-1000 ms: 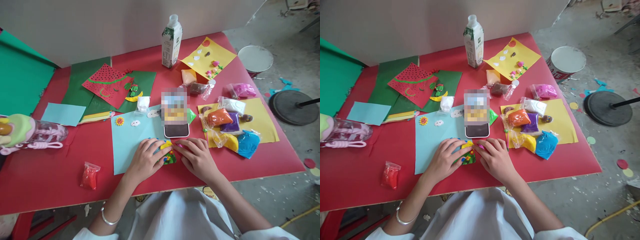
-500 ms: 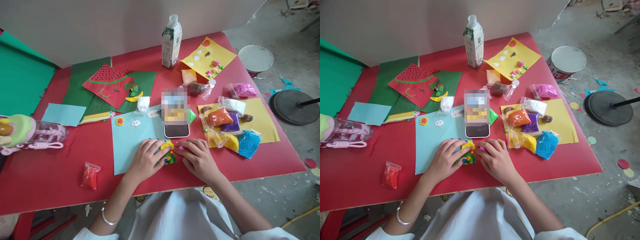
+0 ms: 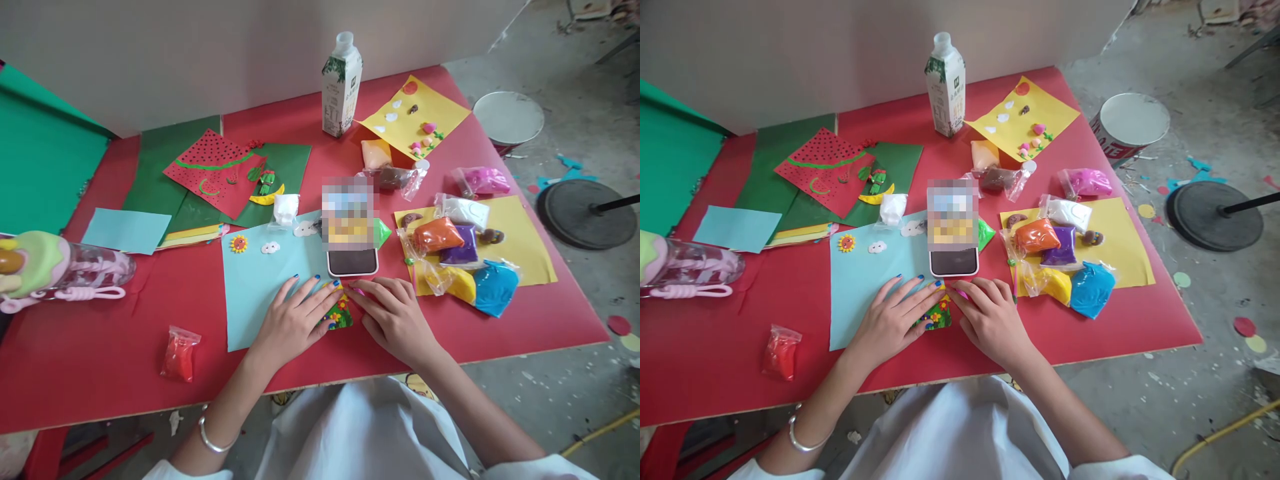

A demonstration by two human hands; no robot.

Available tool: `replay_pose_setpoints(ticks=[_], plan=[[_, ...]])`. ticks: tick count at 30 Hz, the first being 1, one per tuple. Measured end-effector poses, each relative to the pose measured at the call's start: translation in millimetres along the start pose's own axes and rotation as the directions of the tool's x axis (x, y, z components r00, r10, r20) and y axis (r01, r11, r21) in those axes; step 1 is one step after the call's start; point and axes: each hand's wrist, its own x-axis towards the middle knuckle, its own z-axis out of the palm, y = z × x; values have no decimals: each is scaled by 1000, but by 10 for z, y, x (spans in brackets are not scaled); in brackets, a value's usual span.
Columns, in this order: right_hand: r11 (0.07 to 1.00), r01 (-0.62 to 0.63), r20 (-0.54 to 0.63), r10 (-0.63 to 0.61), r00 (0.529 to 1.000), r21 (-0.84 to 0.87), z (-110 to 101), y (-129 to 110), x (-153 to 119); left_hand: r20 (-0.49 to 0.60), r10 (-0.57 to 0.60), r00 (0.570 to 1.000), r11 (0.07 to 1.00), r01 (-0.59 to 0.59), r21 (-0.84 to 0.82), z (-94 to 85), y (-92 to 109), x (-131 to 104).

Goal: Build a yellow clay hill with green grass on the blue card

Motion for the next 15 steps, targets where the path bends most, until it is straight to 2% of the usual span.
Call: replay_pose_setpoints(ticks=[5,15], plan=[[997,22,-8,-23,1000,-79,-7,-33,-10,32,-16,999,999,17,-50,20,-19,-7],[989,-8,47,15,999,-145,29,-104,30,-4,-26,1000,995,26,-93,70,-23,-39]])
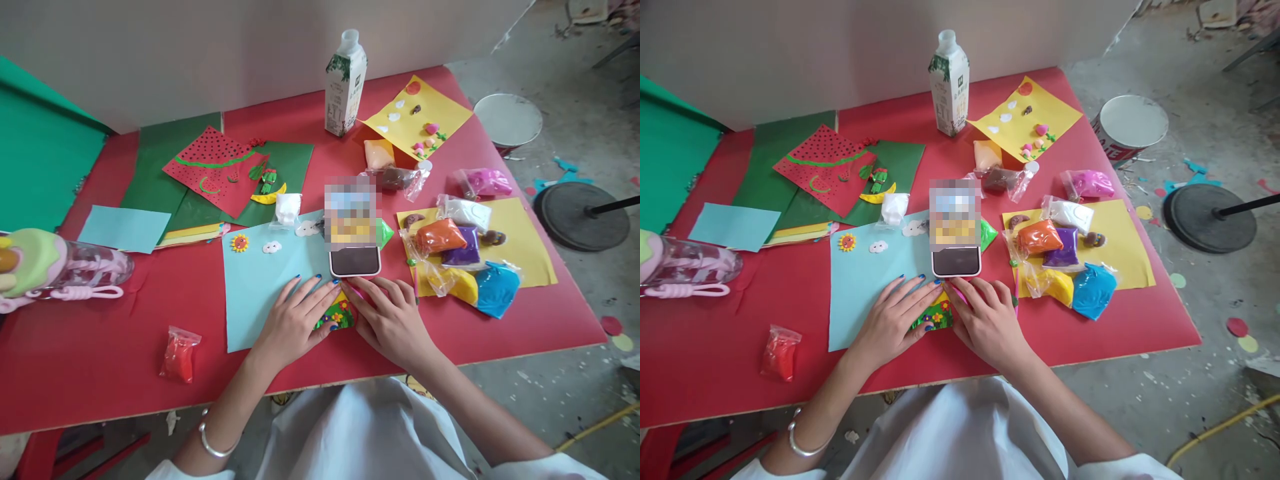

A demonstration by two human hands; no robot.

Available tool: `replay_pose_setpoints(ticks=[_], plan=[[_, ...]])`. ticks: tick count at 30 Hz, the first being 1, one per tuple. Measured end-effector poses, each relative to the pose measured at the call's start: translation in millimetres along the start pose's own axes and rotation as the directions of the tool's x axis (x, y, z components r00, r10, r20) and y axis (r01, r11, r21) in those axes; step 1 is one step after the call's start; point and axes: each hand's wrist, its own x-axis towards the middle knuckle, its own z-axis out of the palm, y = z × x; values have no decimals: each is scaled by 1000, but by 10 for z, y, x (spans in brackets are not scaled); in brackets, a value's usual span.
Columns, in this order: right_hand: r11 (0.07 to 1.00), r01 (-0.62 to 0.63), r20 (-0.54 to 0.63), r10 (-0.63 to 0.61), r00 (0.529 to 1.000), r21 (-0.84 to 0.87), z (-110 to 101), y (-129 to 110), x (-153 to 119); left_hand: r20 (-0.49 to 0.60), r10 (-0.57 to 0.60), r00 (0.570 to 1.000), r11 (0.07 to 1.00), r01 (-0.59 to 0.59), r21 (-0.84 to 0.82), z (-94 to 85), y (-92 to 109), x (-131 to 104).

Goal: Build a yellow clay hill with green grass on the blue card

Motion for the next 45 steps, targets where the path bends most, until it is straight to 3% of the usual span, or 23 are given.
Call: replay_pose_setpoints(ticks=[7,15,22,30,45], plan=[[998,-2,-63,5,998,58,-27,34,-27,23,3,1000,1000,-3,-5,12,-23,-37],[999,-4,36,5,999,-44,-3,-28,7,33,-9,999,999,10,-33,30,-24,-53],[999,-27,-39,29,999,43,-22,8,-16,43,-24,999,999,25,-32,45,-6,-66],[999,-1,67,3,998,-35,6,-21,-16,53,-50,997,998,47,49,13,83,-64],[1000,-12,55,13,998,-21,-18,-18,-83,78,-33,996,997,27,77,31,-22,-159]])
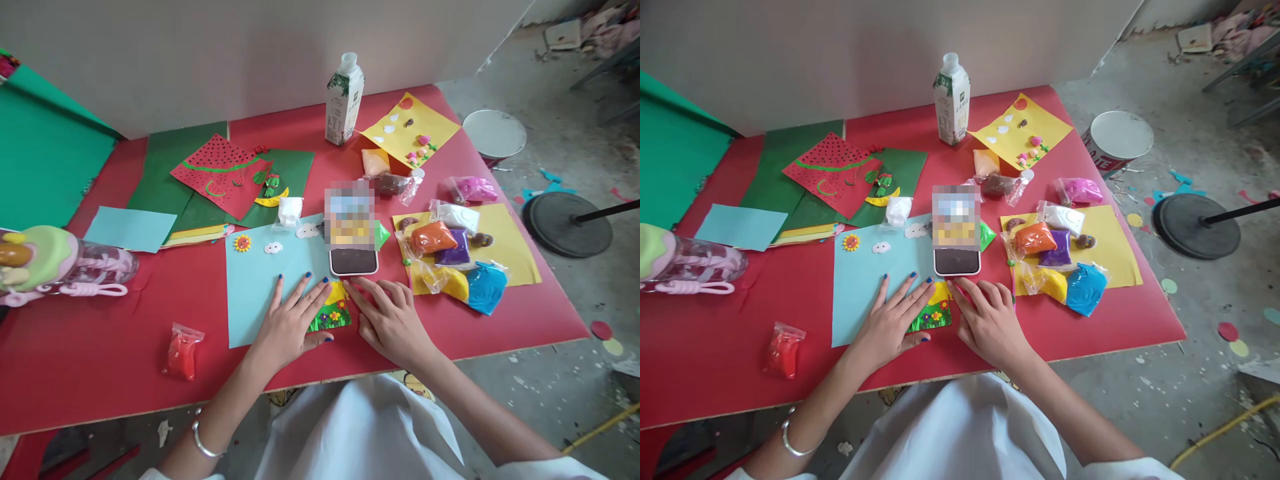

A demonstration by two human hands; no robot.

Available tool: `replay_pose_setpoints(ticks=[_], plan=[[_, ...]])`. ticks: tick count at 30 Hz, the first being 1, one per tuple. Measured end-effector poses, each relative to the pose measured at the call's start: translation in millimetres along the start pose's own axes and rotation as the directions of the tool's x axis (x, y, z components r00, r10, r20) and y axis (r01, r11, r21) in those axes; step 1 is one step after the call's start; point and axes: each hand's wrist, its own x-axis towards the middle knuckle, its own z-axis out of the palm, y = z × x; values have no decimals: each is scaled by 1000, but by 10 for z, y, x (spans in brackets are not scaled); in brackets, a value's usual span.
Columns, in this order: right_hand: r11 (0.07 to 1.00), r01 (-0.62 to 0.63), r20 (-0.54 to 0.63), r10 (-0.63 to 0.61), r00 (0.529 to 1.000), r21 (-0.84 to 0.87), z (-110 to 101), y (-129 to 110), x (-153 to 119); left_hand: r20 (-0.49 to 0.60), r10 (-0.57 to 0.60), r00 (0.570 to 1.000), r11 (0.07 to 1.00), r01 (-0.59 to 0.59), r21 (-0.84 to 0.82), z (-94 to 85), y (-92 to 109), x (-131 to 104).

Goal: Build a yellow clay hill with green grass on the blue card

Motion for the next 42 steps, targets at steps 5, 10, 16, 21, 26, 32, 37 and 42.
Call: replay_pose_setpoints(ticks=[5,10,16,21,26,32,37,42], plan=[[1000,-4,-14,4,1000,-6,3,0,-21,-11,-4,1000,1000,5,10,-13,-37,-61],[999,-6,17,7,1000,-32,-5,-33,43,-7,-11,1000,1000,11,-1,-12,-63,-138],[999,11,61,-8,998,-47,34,-92,116,-17,10,1000,1000,-10,7,-16,-49,-130],[999,50,12,-50,999,-13,-27,-72,84,-27,-9,1000,1000,10,1,-14,-36,-134],[999,45,-21,-45,999,7,-84,-59,97,-25,-7,1000,1000,7,-7,-5,-40,-133],[997,44,35,-42,998,-63,-23,-85,148,-3,-20,1000,1000,19,-13,-11,-35,-138],[995,86,-5,-87,996,-55,-85,-68,118,-3,-14,1000,1000,14,-5,11,-39,-148],[995,98,-43,-99,994,-31,-139,-59,83,-2,-22,1000,1000,22,-3,33,-39,-155]])
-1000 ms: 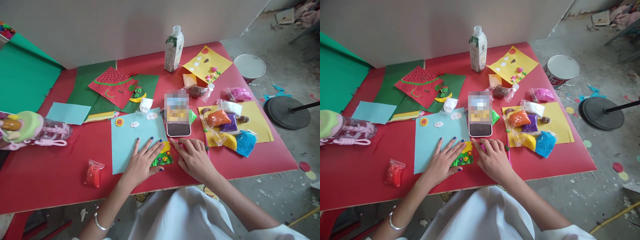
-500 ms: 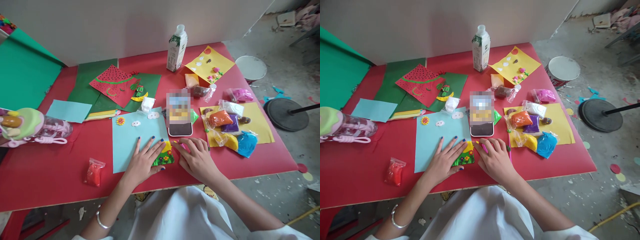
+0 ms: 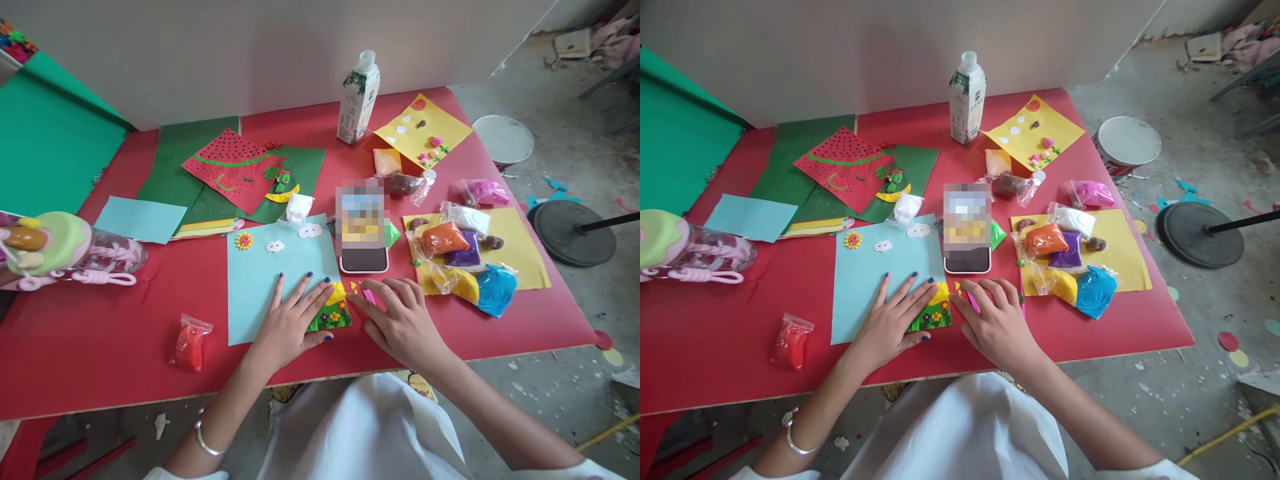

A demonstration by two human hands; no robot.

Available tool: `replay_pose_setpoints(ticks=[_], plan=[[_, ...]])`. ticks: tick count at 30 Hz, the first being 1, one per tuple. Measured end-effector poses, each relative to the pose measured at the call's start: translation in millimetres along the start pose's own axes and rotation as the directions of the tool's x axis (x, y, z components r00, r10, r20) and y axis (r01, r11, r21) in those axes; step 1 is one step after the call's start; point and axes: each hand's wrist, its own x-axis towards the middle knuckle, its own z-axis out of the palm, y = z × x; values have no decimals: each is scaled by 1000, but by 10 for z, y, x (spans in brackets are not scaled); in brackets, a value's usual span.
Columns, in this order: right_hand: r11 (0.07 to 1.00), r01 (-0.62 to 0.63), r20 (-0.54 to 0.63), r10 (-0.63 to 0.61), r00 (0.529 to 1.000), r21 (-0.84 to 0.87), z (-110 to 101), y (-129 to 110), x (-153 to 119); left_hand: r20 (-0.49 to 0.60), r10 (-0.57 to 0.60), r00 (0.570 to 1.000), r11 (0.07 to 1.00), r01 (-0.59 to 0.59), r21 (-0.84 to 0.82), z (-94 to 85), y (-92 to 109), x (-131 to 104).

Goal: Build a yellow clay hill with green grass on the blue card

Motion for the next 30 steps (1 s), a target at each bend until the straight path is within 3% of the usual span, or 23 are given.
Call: replay_pose_setpoints(ticks=[12,19,22,25,28,30], plan=[[995,-26,24,29,999,-91,110,-39,36,-2,0,1000,1000,0,2,4,-3,-14],[982,-176,36,174,984,75,-55,91,-115,-51,6,999,1000,-5,24,21,27,-27],[974,-211,91,204,975,80,-95,84,-175,-104,-22,994,998,15,-69,-19,77,-18],[964,-252,145,239,960,79,-78,57,-175,-144,-141,980,967,105,-231,-98,135,3],[951,-304,166,292,942,53,-49,42,-145,-133,-292,947,870,205,-449,-190,156,19],[952,-305,172,299,939,8,-42,38,-122,-76,-405,911,746,281,-604,-240,142,19]])
